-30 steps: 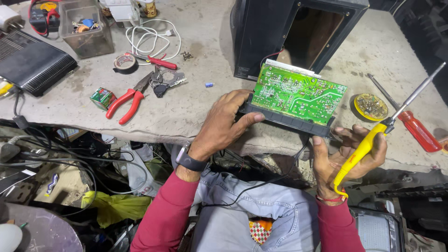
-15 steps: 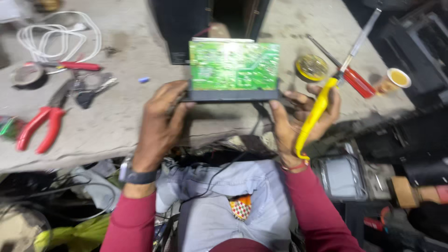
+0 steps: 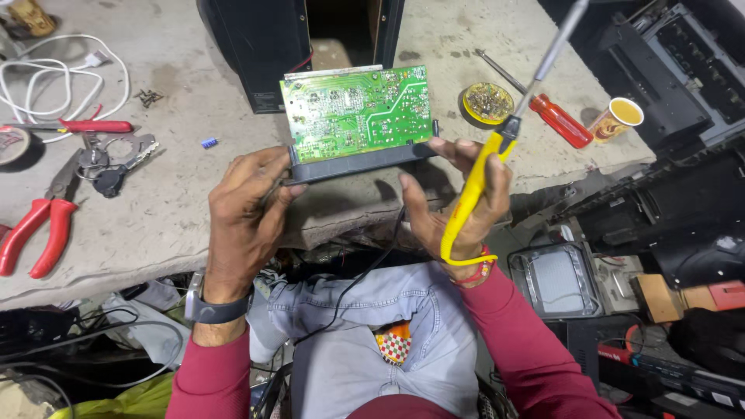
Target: The person opens a battery charger, removes and replaces batteries, then closes the unit. The person then uses a soldering iron to work on a green circuit board, applying heat to specific points on the board.
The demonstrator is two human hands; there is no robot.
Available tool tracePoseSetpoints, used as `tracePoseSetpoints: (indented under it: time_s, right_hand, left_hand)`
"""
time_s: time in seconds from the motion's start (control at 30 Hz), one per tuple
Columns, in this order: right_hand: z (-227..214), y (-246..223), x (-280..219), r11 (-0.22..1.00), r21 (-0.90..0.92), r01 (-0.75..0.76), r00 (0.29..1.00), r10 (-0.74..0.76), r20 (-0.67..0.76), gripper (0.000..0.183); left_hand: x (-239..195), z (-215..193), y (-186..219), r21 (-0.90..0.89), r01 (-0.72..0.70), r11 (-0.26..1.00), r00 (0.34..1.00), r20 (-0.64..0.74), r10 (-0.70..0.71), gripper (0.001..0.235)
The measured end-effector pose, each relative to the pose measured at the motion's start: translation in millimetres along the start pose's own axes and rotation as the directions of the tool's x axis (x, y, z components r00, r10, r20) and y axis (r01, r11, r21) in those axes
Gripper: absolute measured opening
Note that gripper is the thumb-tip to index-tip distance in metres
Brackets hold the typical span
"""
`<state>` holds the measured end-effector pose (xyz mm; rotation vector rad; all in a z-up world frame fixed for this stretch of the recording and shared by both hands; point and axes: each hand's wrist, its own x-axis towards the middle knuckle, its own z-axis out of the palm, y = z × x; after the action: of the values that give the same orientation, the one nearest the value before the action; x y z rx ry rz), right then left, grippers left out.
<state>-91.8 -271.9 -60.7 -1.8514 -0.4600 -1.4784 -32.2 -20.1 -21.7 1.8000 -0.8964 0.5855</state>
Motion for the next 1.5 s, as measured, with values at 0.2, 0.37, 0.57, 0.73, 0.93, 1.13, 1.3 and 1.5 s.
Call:
tracePoseSetpoints:
  time_s: [0.2,0.37,0.57,0.73,0.93,1.13,1.3,1.5]
  right_hand:
    - [8.5,9.6,1.7,0.996,-0.054,0.066,0.991,-0.059,0.12,0.099]
    - [9.4,22.2,24.2,0.949,-0.168,0.268,0.96,-0.249,0.128,0.097]
    - [7.4,26.2,51.5,0.919,-0.212,0.331,0.942,-0.308,0.134,0.095]
    - [16.5,11.5,51.4,0.984,0.154,-0.095,0.995,0.095,0.006,0.089]
    - [25.8,42.3,50.2,0.683,0.643,-0.347,0.897,0.443,0.013,0.093]
    - [26.5,65.6,45.5,0.53,0.714,-0.457,0.78,0.624,0.037,0.086]
    - [27.5,72.5,47.4,0.552,0.691,-0.467,0.809,0.581,0.083,0.083]
    - [25.8,74.3,42.6,0.57,0.675,-0.469,0.813,0.578,0.077,0.08]
  left_hand:
    - [1.2,1.7,9.6,0.075,-0.086,0.993,0.995,-0.049,0.09,0.026]
    - [15.5,5.0,25.2,0.061,-0.125,0.99,0.987,-0.096,0.131,0.03]
    - [43.1,10.9,45.9,0.058,-0.125,0.99,0.979,-0.157,0.133,0.022]
    - [76.3,4.6,58.2,-0.196,-0.015,0.98,0.983,-0.181,-0.021,0.024]
    - [99.2,9.3,43.4,-0.558,-0.037,0.829,0.993,-0.112,-0.031,0.028]
    - [72.9,14.8,24.2,-0.393,0.075,0.916,0.983,-0.124,-0.134,0.017]
    - [64.1,27.8,24.5,-0.195,-0.039,0.98,0.98,-0.197,0.0,0.012]
    - [62.0,41.6,20.6,-0.203,-0.027,0.979,0.976,-0.217,-0.018,0.013]
